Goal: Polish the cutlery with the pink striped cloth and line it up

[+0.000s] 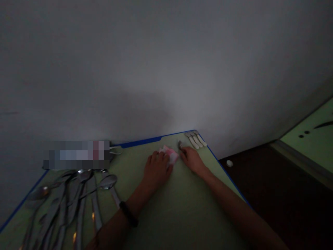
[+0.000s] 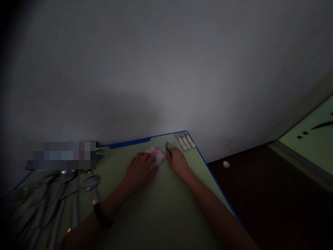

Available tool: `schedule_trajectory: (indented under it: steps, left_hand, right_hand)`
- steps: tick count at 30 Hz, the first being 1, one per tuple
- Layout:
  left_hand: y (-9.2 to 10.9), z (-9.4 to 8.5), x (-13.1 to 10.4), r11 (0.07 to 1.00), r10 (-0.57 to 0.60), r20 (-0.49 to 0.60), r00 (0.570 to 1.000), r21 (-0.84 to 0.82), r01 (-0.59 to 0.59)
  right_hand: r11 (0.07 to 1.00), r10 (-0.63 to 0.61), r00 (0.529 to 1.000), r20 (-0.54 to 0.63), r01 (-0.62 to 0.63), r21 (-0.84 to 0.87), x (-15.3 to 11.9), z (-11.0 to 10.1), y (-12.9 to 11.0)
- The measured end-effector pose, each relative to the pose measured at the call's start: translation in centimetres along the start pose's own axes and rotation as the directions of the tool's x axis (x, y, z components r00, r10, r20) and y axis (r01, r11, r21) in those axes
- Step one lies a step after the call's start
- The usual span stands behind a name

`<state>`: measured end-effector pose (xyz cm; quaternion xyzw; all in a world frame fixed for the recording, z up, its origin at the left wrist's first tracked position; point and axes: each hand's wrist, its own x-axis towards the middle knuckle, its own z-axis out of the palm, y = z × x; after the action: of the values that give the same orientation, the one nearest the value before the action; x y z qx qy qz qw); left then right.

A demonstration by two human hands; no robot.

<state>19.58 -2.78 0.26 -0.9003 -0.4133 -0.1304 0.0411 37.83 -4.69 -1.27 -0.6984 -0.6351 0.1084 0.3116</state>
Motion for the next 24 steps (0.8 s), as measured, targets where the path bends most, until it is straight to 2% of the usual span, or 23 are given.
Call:
schedule_trajectory:
  steps: [3,7,9,13,15,18,21,24]
  left_hand:
    - [-0.5,-0.7,-0.2,0.999,-0.032,0.01,0.999,0.027,0.032]
    - [-0.5,-1.0,-0.2,0.996,-0.082,0.086,0.993,0.04,0.079]
    - [-0.5,-1.1,-0.1,0.994,-0.105,0.125,0.987,0.035,0.101]
    - [-0.8,-1.4,0.1,0.994,-0.11,0.186,0.976,0.021,0.108]
    - [-1.1,-1.6,0.2,0.996,-0.094,0.198,0.976,0.016,0.093]
    - [-1.3,-1.7,0.3,0.997,-0.078,0.205,0.976,0.016,0.077]
    - [-1.4,-1.7,0.3,0.998,-0.068,0.199,0.978,0.015,0.066]
    - [-1.4,-1.7,0.1,0.997,-0.073,0.195,0.978,0.011,0.073]
  right_hand:
    - [0.992,0.023,0.999,0.025,-0.02,-0.123,-0.1,-0.6,0.0]
    - [0.977,0.09,0.996,0.029,-0.082,-0.196,-0.4,-1.0,-0.1]
    - [0.96,0.071,0.997,0.018,-0.063,-0.273,-1.1,-1.4,-0.3]
    - [0.919,0.003,0.998,0.063,0.022,-0.394,-4.1,-2.8,-0.1]
    - [0.922,-0.001,0.994,0.109,0.044,-0.385,-5.9,-3.2,0.2]
    - [0.918,-0.015,0.993,0.114,0.059,-0.392,-7.5,-3.0,0.8]
    - [0.897,-0.059,0.991,0.12,0.106,-0.43,-7.3,-2.3,1.0]
    - [0.872,-0.098,0.988,0.121,0.144,-0.468,-5.9,-1.7,0.7]
